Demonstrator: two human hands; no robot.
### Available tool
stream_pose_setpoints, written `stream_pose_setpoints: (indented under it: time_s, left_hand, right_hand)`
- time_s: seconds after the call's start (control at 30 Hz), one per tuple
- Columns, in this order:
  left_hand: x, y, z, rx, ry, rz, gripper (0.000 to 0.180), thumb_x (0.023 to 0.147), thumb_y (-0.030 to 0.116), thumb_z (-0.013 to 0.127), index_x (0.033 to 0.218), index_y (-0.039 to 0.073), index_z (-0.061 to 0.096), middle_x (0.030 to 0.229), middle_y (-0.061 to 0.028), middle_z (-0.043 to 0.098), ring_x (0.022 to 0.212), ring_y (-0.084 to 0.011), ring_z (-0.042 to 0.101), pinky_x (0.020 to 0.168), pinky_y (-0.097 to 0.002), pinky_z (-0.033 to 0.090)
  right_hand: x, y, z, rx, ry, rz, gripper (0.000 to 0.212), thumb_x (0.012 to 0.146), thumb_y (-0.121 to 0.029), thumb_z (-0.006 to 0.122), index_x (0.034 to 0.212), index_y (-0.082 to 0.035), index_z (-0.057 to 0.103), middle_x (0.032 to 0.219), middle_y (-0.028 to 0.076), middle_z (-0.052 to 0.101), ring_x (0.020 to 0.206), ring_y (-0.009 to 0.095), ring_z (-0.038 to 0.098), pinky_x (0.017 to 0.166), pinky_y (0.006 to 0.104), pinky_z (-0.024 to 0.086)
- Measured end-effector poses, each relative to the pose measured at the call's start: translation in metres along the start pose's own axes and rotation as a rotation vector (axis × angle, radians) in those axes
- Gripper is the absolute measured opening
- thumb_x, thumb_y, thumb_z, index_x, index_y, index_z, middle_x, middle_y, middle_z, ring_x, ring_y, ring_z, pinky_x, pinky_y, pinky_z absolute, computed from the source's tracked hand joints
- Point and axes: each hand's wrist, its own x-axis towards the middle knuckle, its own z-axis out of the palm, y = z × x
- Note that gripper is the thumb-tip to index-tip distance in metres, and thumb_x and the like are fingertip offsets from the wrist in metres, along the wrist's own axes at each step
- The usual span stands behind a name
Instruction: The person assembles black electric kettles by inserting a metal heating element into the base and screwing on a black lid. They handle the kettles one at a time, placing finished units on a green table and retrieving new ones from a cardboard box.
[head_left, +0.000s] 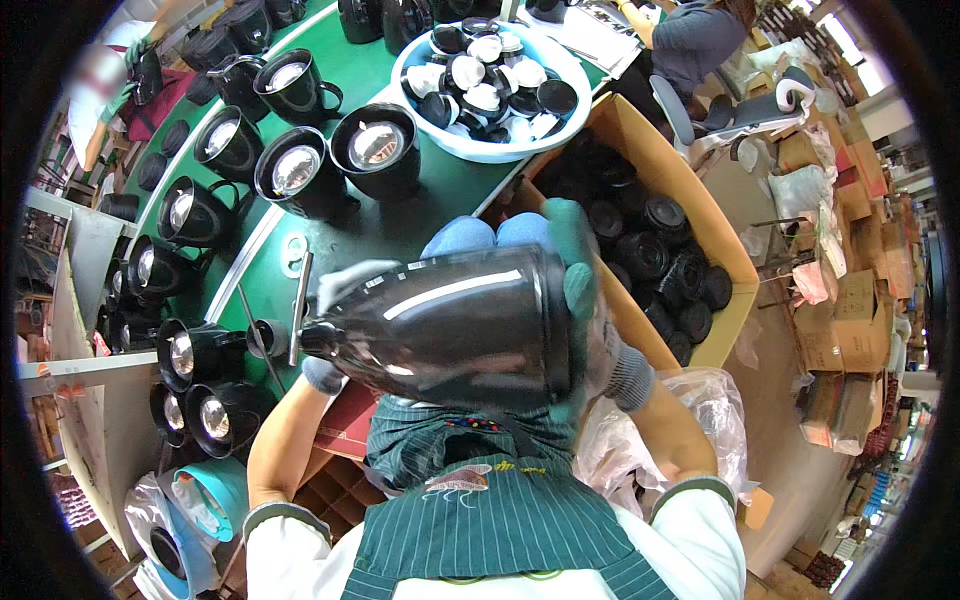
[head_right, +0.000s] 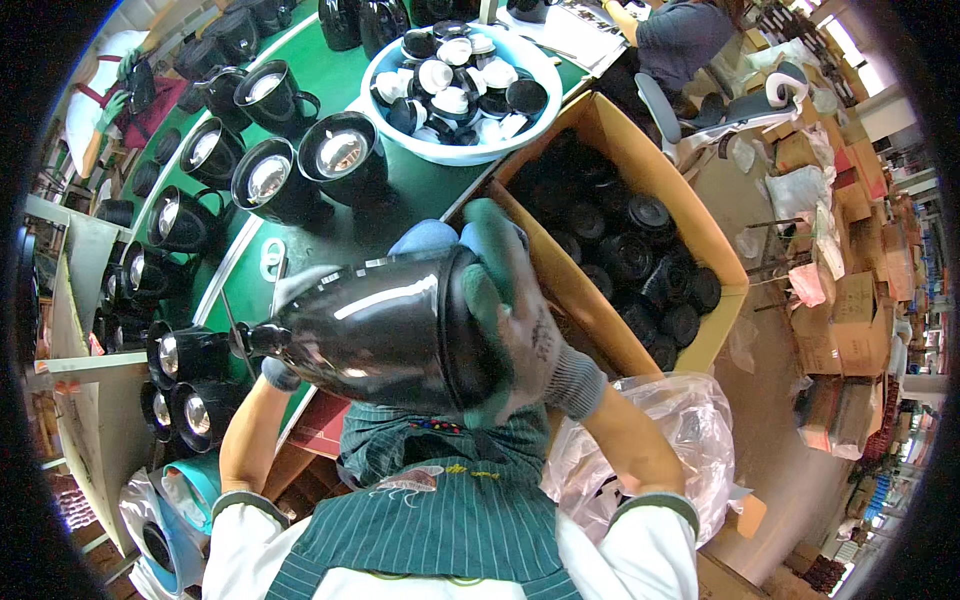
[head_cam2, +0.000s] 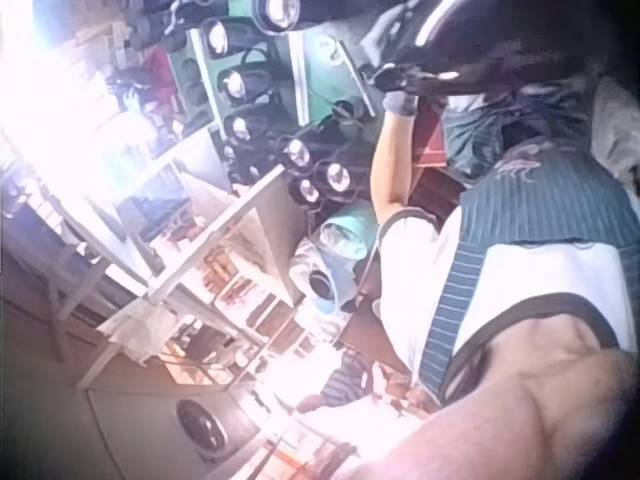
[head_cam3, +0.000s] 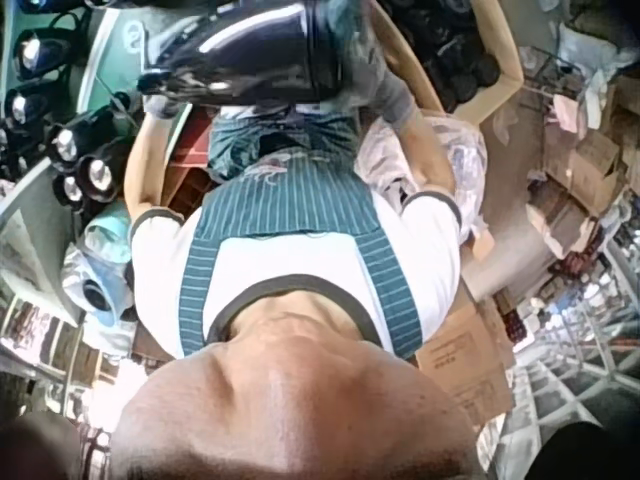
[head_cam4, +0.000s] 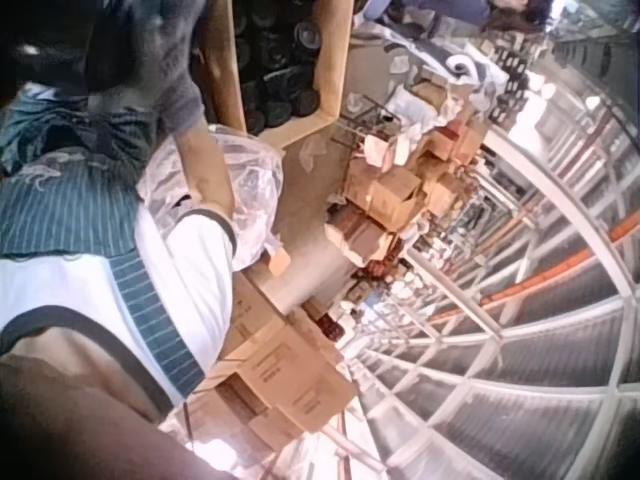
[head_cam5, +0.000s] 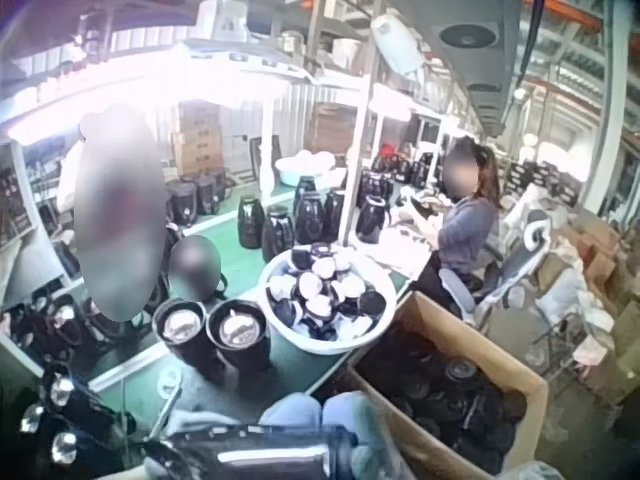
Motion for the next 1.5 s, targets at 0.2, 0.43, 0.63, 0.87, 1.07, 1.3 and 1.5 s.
stream_pose_setpoints:
  time_s: [0.2, 0.43, 0.63, 0.87, 1.07, 1.3, 1.5]
  left_hand:
    - [0.004, 0.045, -0.005, 0.266, 0.211, 0.123, 0.038, 0.076, 0.012, 0.082, 0.11, -0.002, 0.075, 0.103, -0.0148, 0.078, 0.093, -0.0222, 0.075, 0.089, -0.0358, 0.059]
    - [-0.011, 0.001, 0.008, -0.024, 0.135, -0.021, 0.032, 0.09, 0.012, 0.07, 0.118, -0.004, 0.072, 0.11, -0.0107, 0.074, 0.098, -0.017, 0.07, 0.091, -0.031, 0.057]
    - [0.002, 0.05, 0.017, 0.227, 0.119, 0.073, 0.035, 0.081, 0.018, 0.075, 0.109, -0.003, 0.075, 0.103, -0.0139, 0.077, 0.093, -0.0221, 0.074, 0.088, -0.0343, 0.058]
    - [0.035, 0.086, 0.017, 0.673, -0.089, 0.5, 0.051, 0.069, 0.03, 0.081, 0.113, 0.005, 0.074, 0.106, -0.0155, 0.075, 0.094, -0.0339, 0.074, 0.086, -0.0415, 0.058]
    - [0.036, 0.078, 0.056, 0.452, -0.079, 0.268, 0.065, 0.074, 0.021, 0.082, 0.134, 0.008, 0.06, 0.125, -0.0186, 0.067, 0.114, -0.0378, 0.066, 0.096, -0.0448, 0.054]
    - [-0.064, -0.029, 0.028, 0.631, -0.023, 0.05, 0.056, 0.08, 0.021, 0.082, 0.131, 0.006, 0.065, 0.129, -0.0186, 0.066, 0.124, -0.0377, 0.06, 0.107, -0.0471, 0.047]
    - [-0.097, -0.161, -0.046, 1.288, 0.296, -0.76, 0.063, 0.091, 0.044, 0.072, 0.135, 0.004, 0.051, 0.119, -0.0253, 0.065, 0.111, -0.0419, 0.065, 0.092, -0.0509, 0.052]
  right_hand:
    - [0.005, -0.011, 0.022, -0.148, 0.045, -0.185, 0.094, 0.099, -0.054, 0.055, 0.163, 0.003, 0.015, 0.165, 0.024, 0.027, 0.149, 0.032, 0.037, 0.121, 0.0439, 0.03]
    - [0.014, 0.001, 0.003, -0.952, -0.078, -0.867, 0.104, 0.096, -0.07, 0.046, 0.165, -0.001, 0.009, 0.166, 0.032, 0.017, 0.15, 0.055, 0.023, 0.122, 0.0593, 0.018]
    - [-0.003, -0.001, 0.012, -0.342, 0.09, -0.419, 0.079, 0.107, -0.058, 0.037, 0.166, -0.009, 0.015, 0.167, 0.021, 0.024, 0.152, 0.038, 0.03, 0.124, 0.0486, 0.025]
    - [-0.038, 0.102, -0.061, 0.272, 0.315, -0.237, 0.067, 0.104, -0.015, 0.06, 0.16, -0.012, 0.025, 0.157, 0.012, 0.041, 0.139, 0.025, 0.049, 0.118, 0.0454, 0.043]
    - [-0.027, 0.022, -0.079, 0.367, 0.397, 0.037, 0.052, 0.106, -0.039, 0.052, 0.149, -0.01, 0.048, 0.145, 0.01, 0.057, 0.132, 0.023, 0.056, 0.112, 0.0421, 0.048]
    - [0.015, -0.003, 0.004, -1.33, 0.092, -0.056, 0.068, 0.081, -0.046, 0.079, 0.132, -0.004, 0.064, 0.121, 0.023, 0.067, 0.109, 0.035, 0.067, 0.096, 0.0437, 0.053]
    - [0.013, 0.068, -0.017, -0.988, 0.198, -0.207, 0.066, 0.102, -0.053, 0.052, 0.144, -0.002, 0.054, 0.14, 0.026, 0.058, 0.127, 0.037, 0.059, 0.109, 0.0444, 0.046]
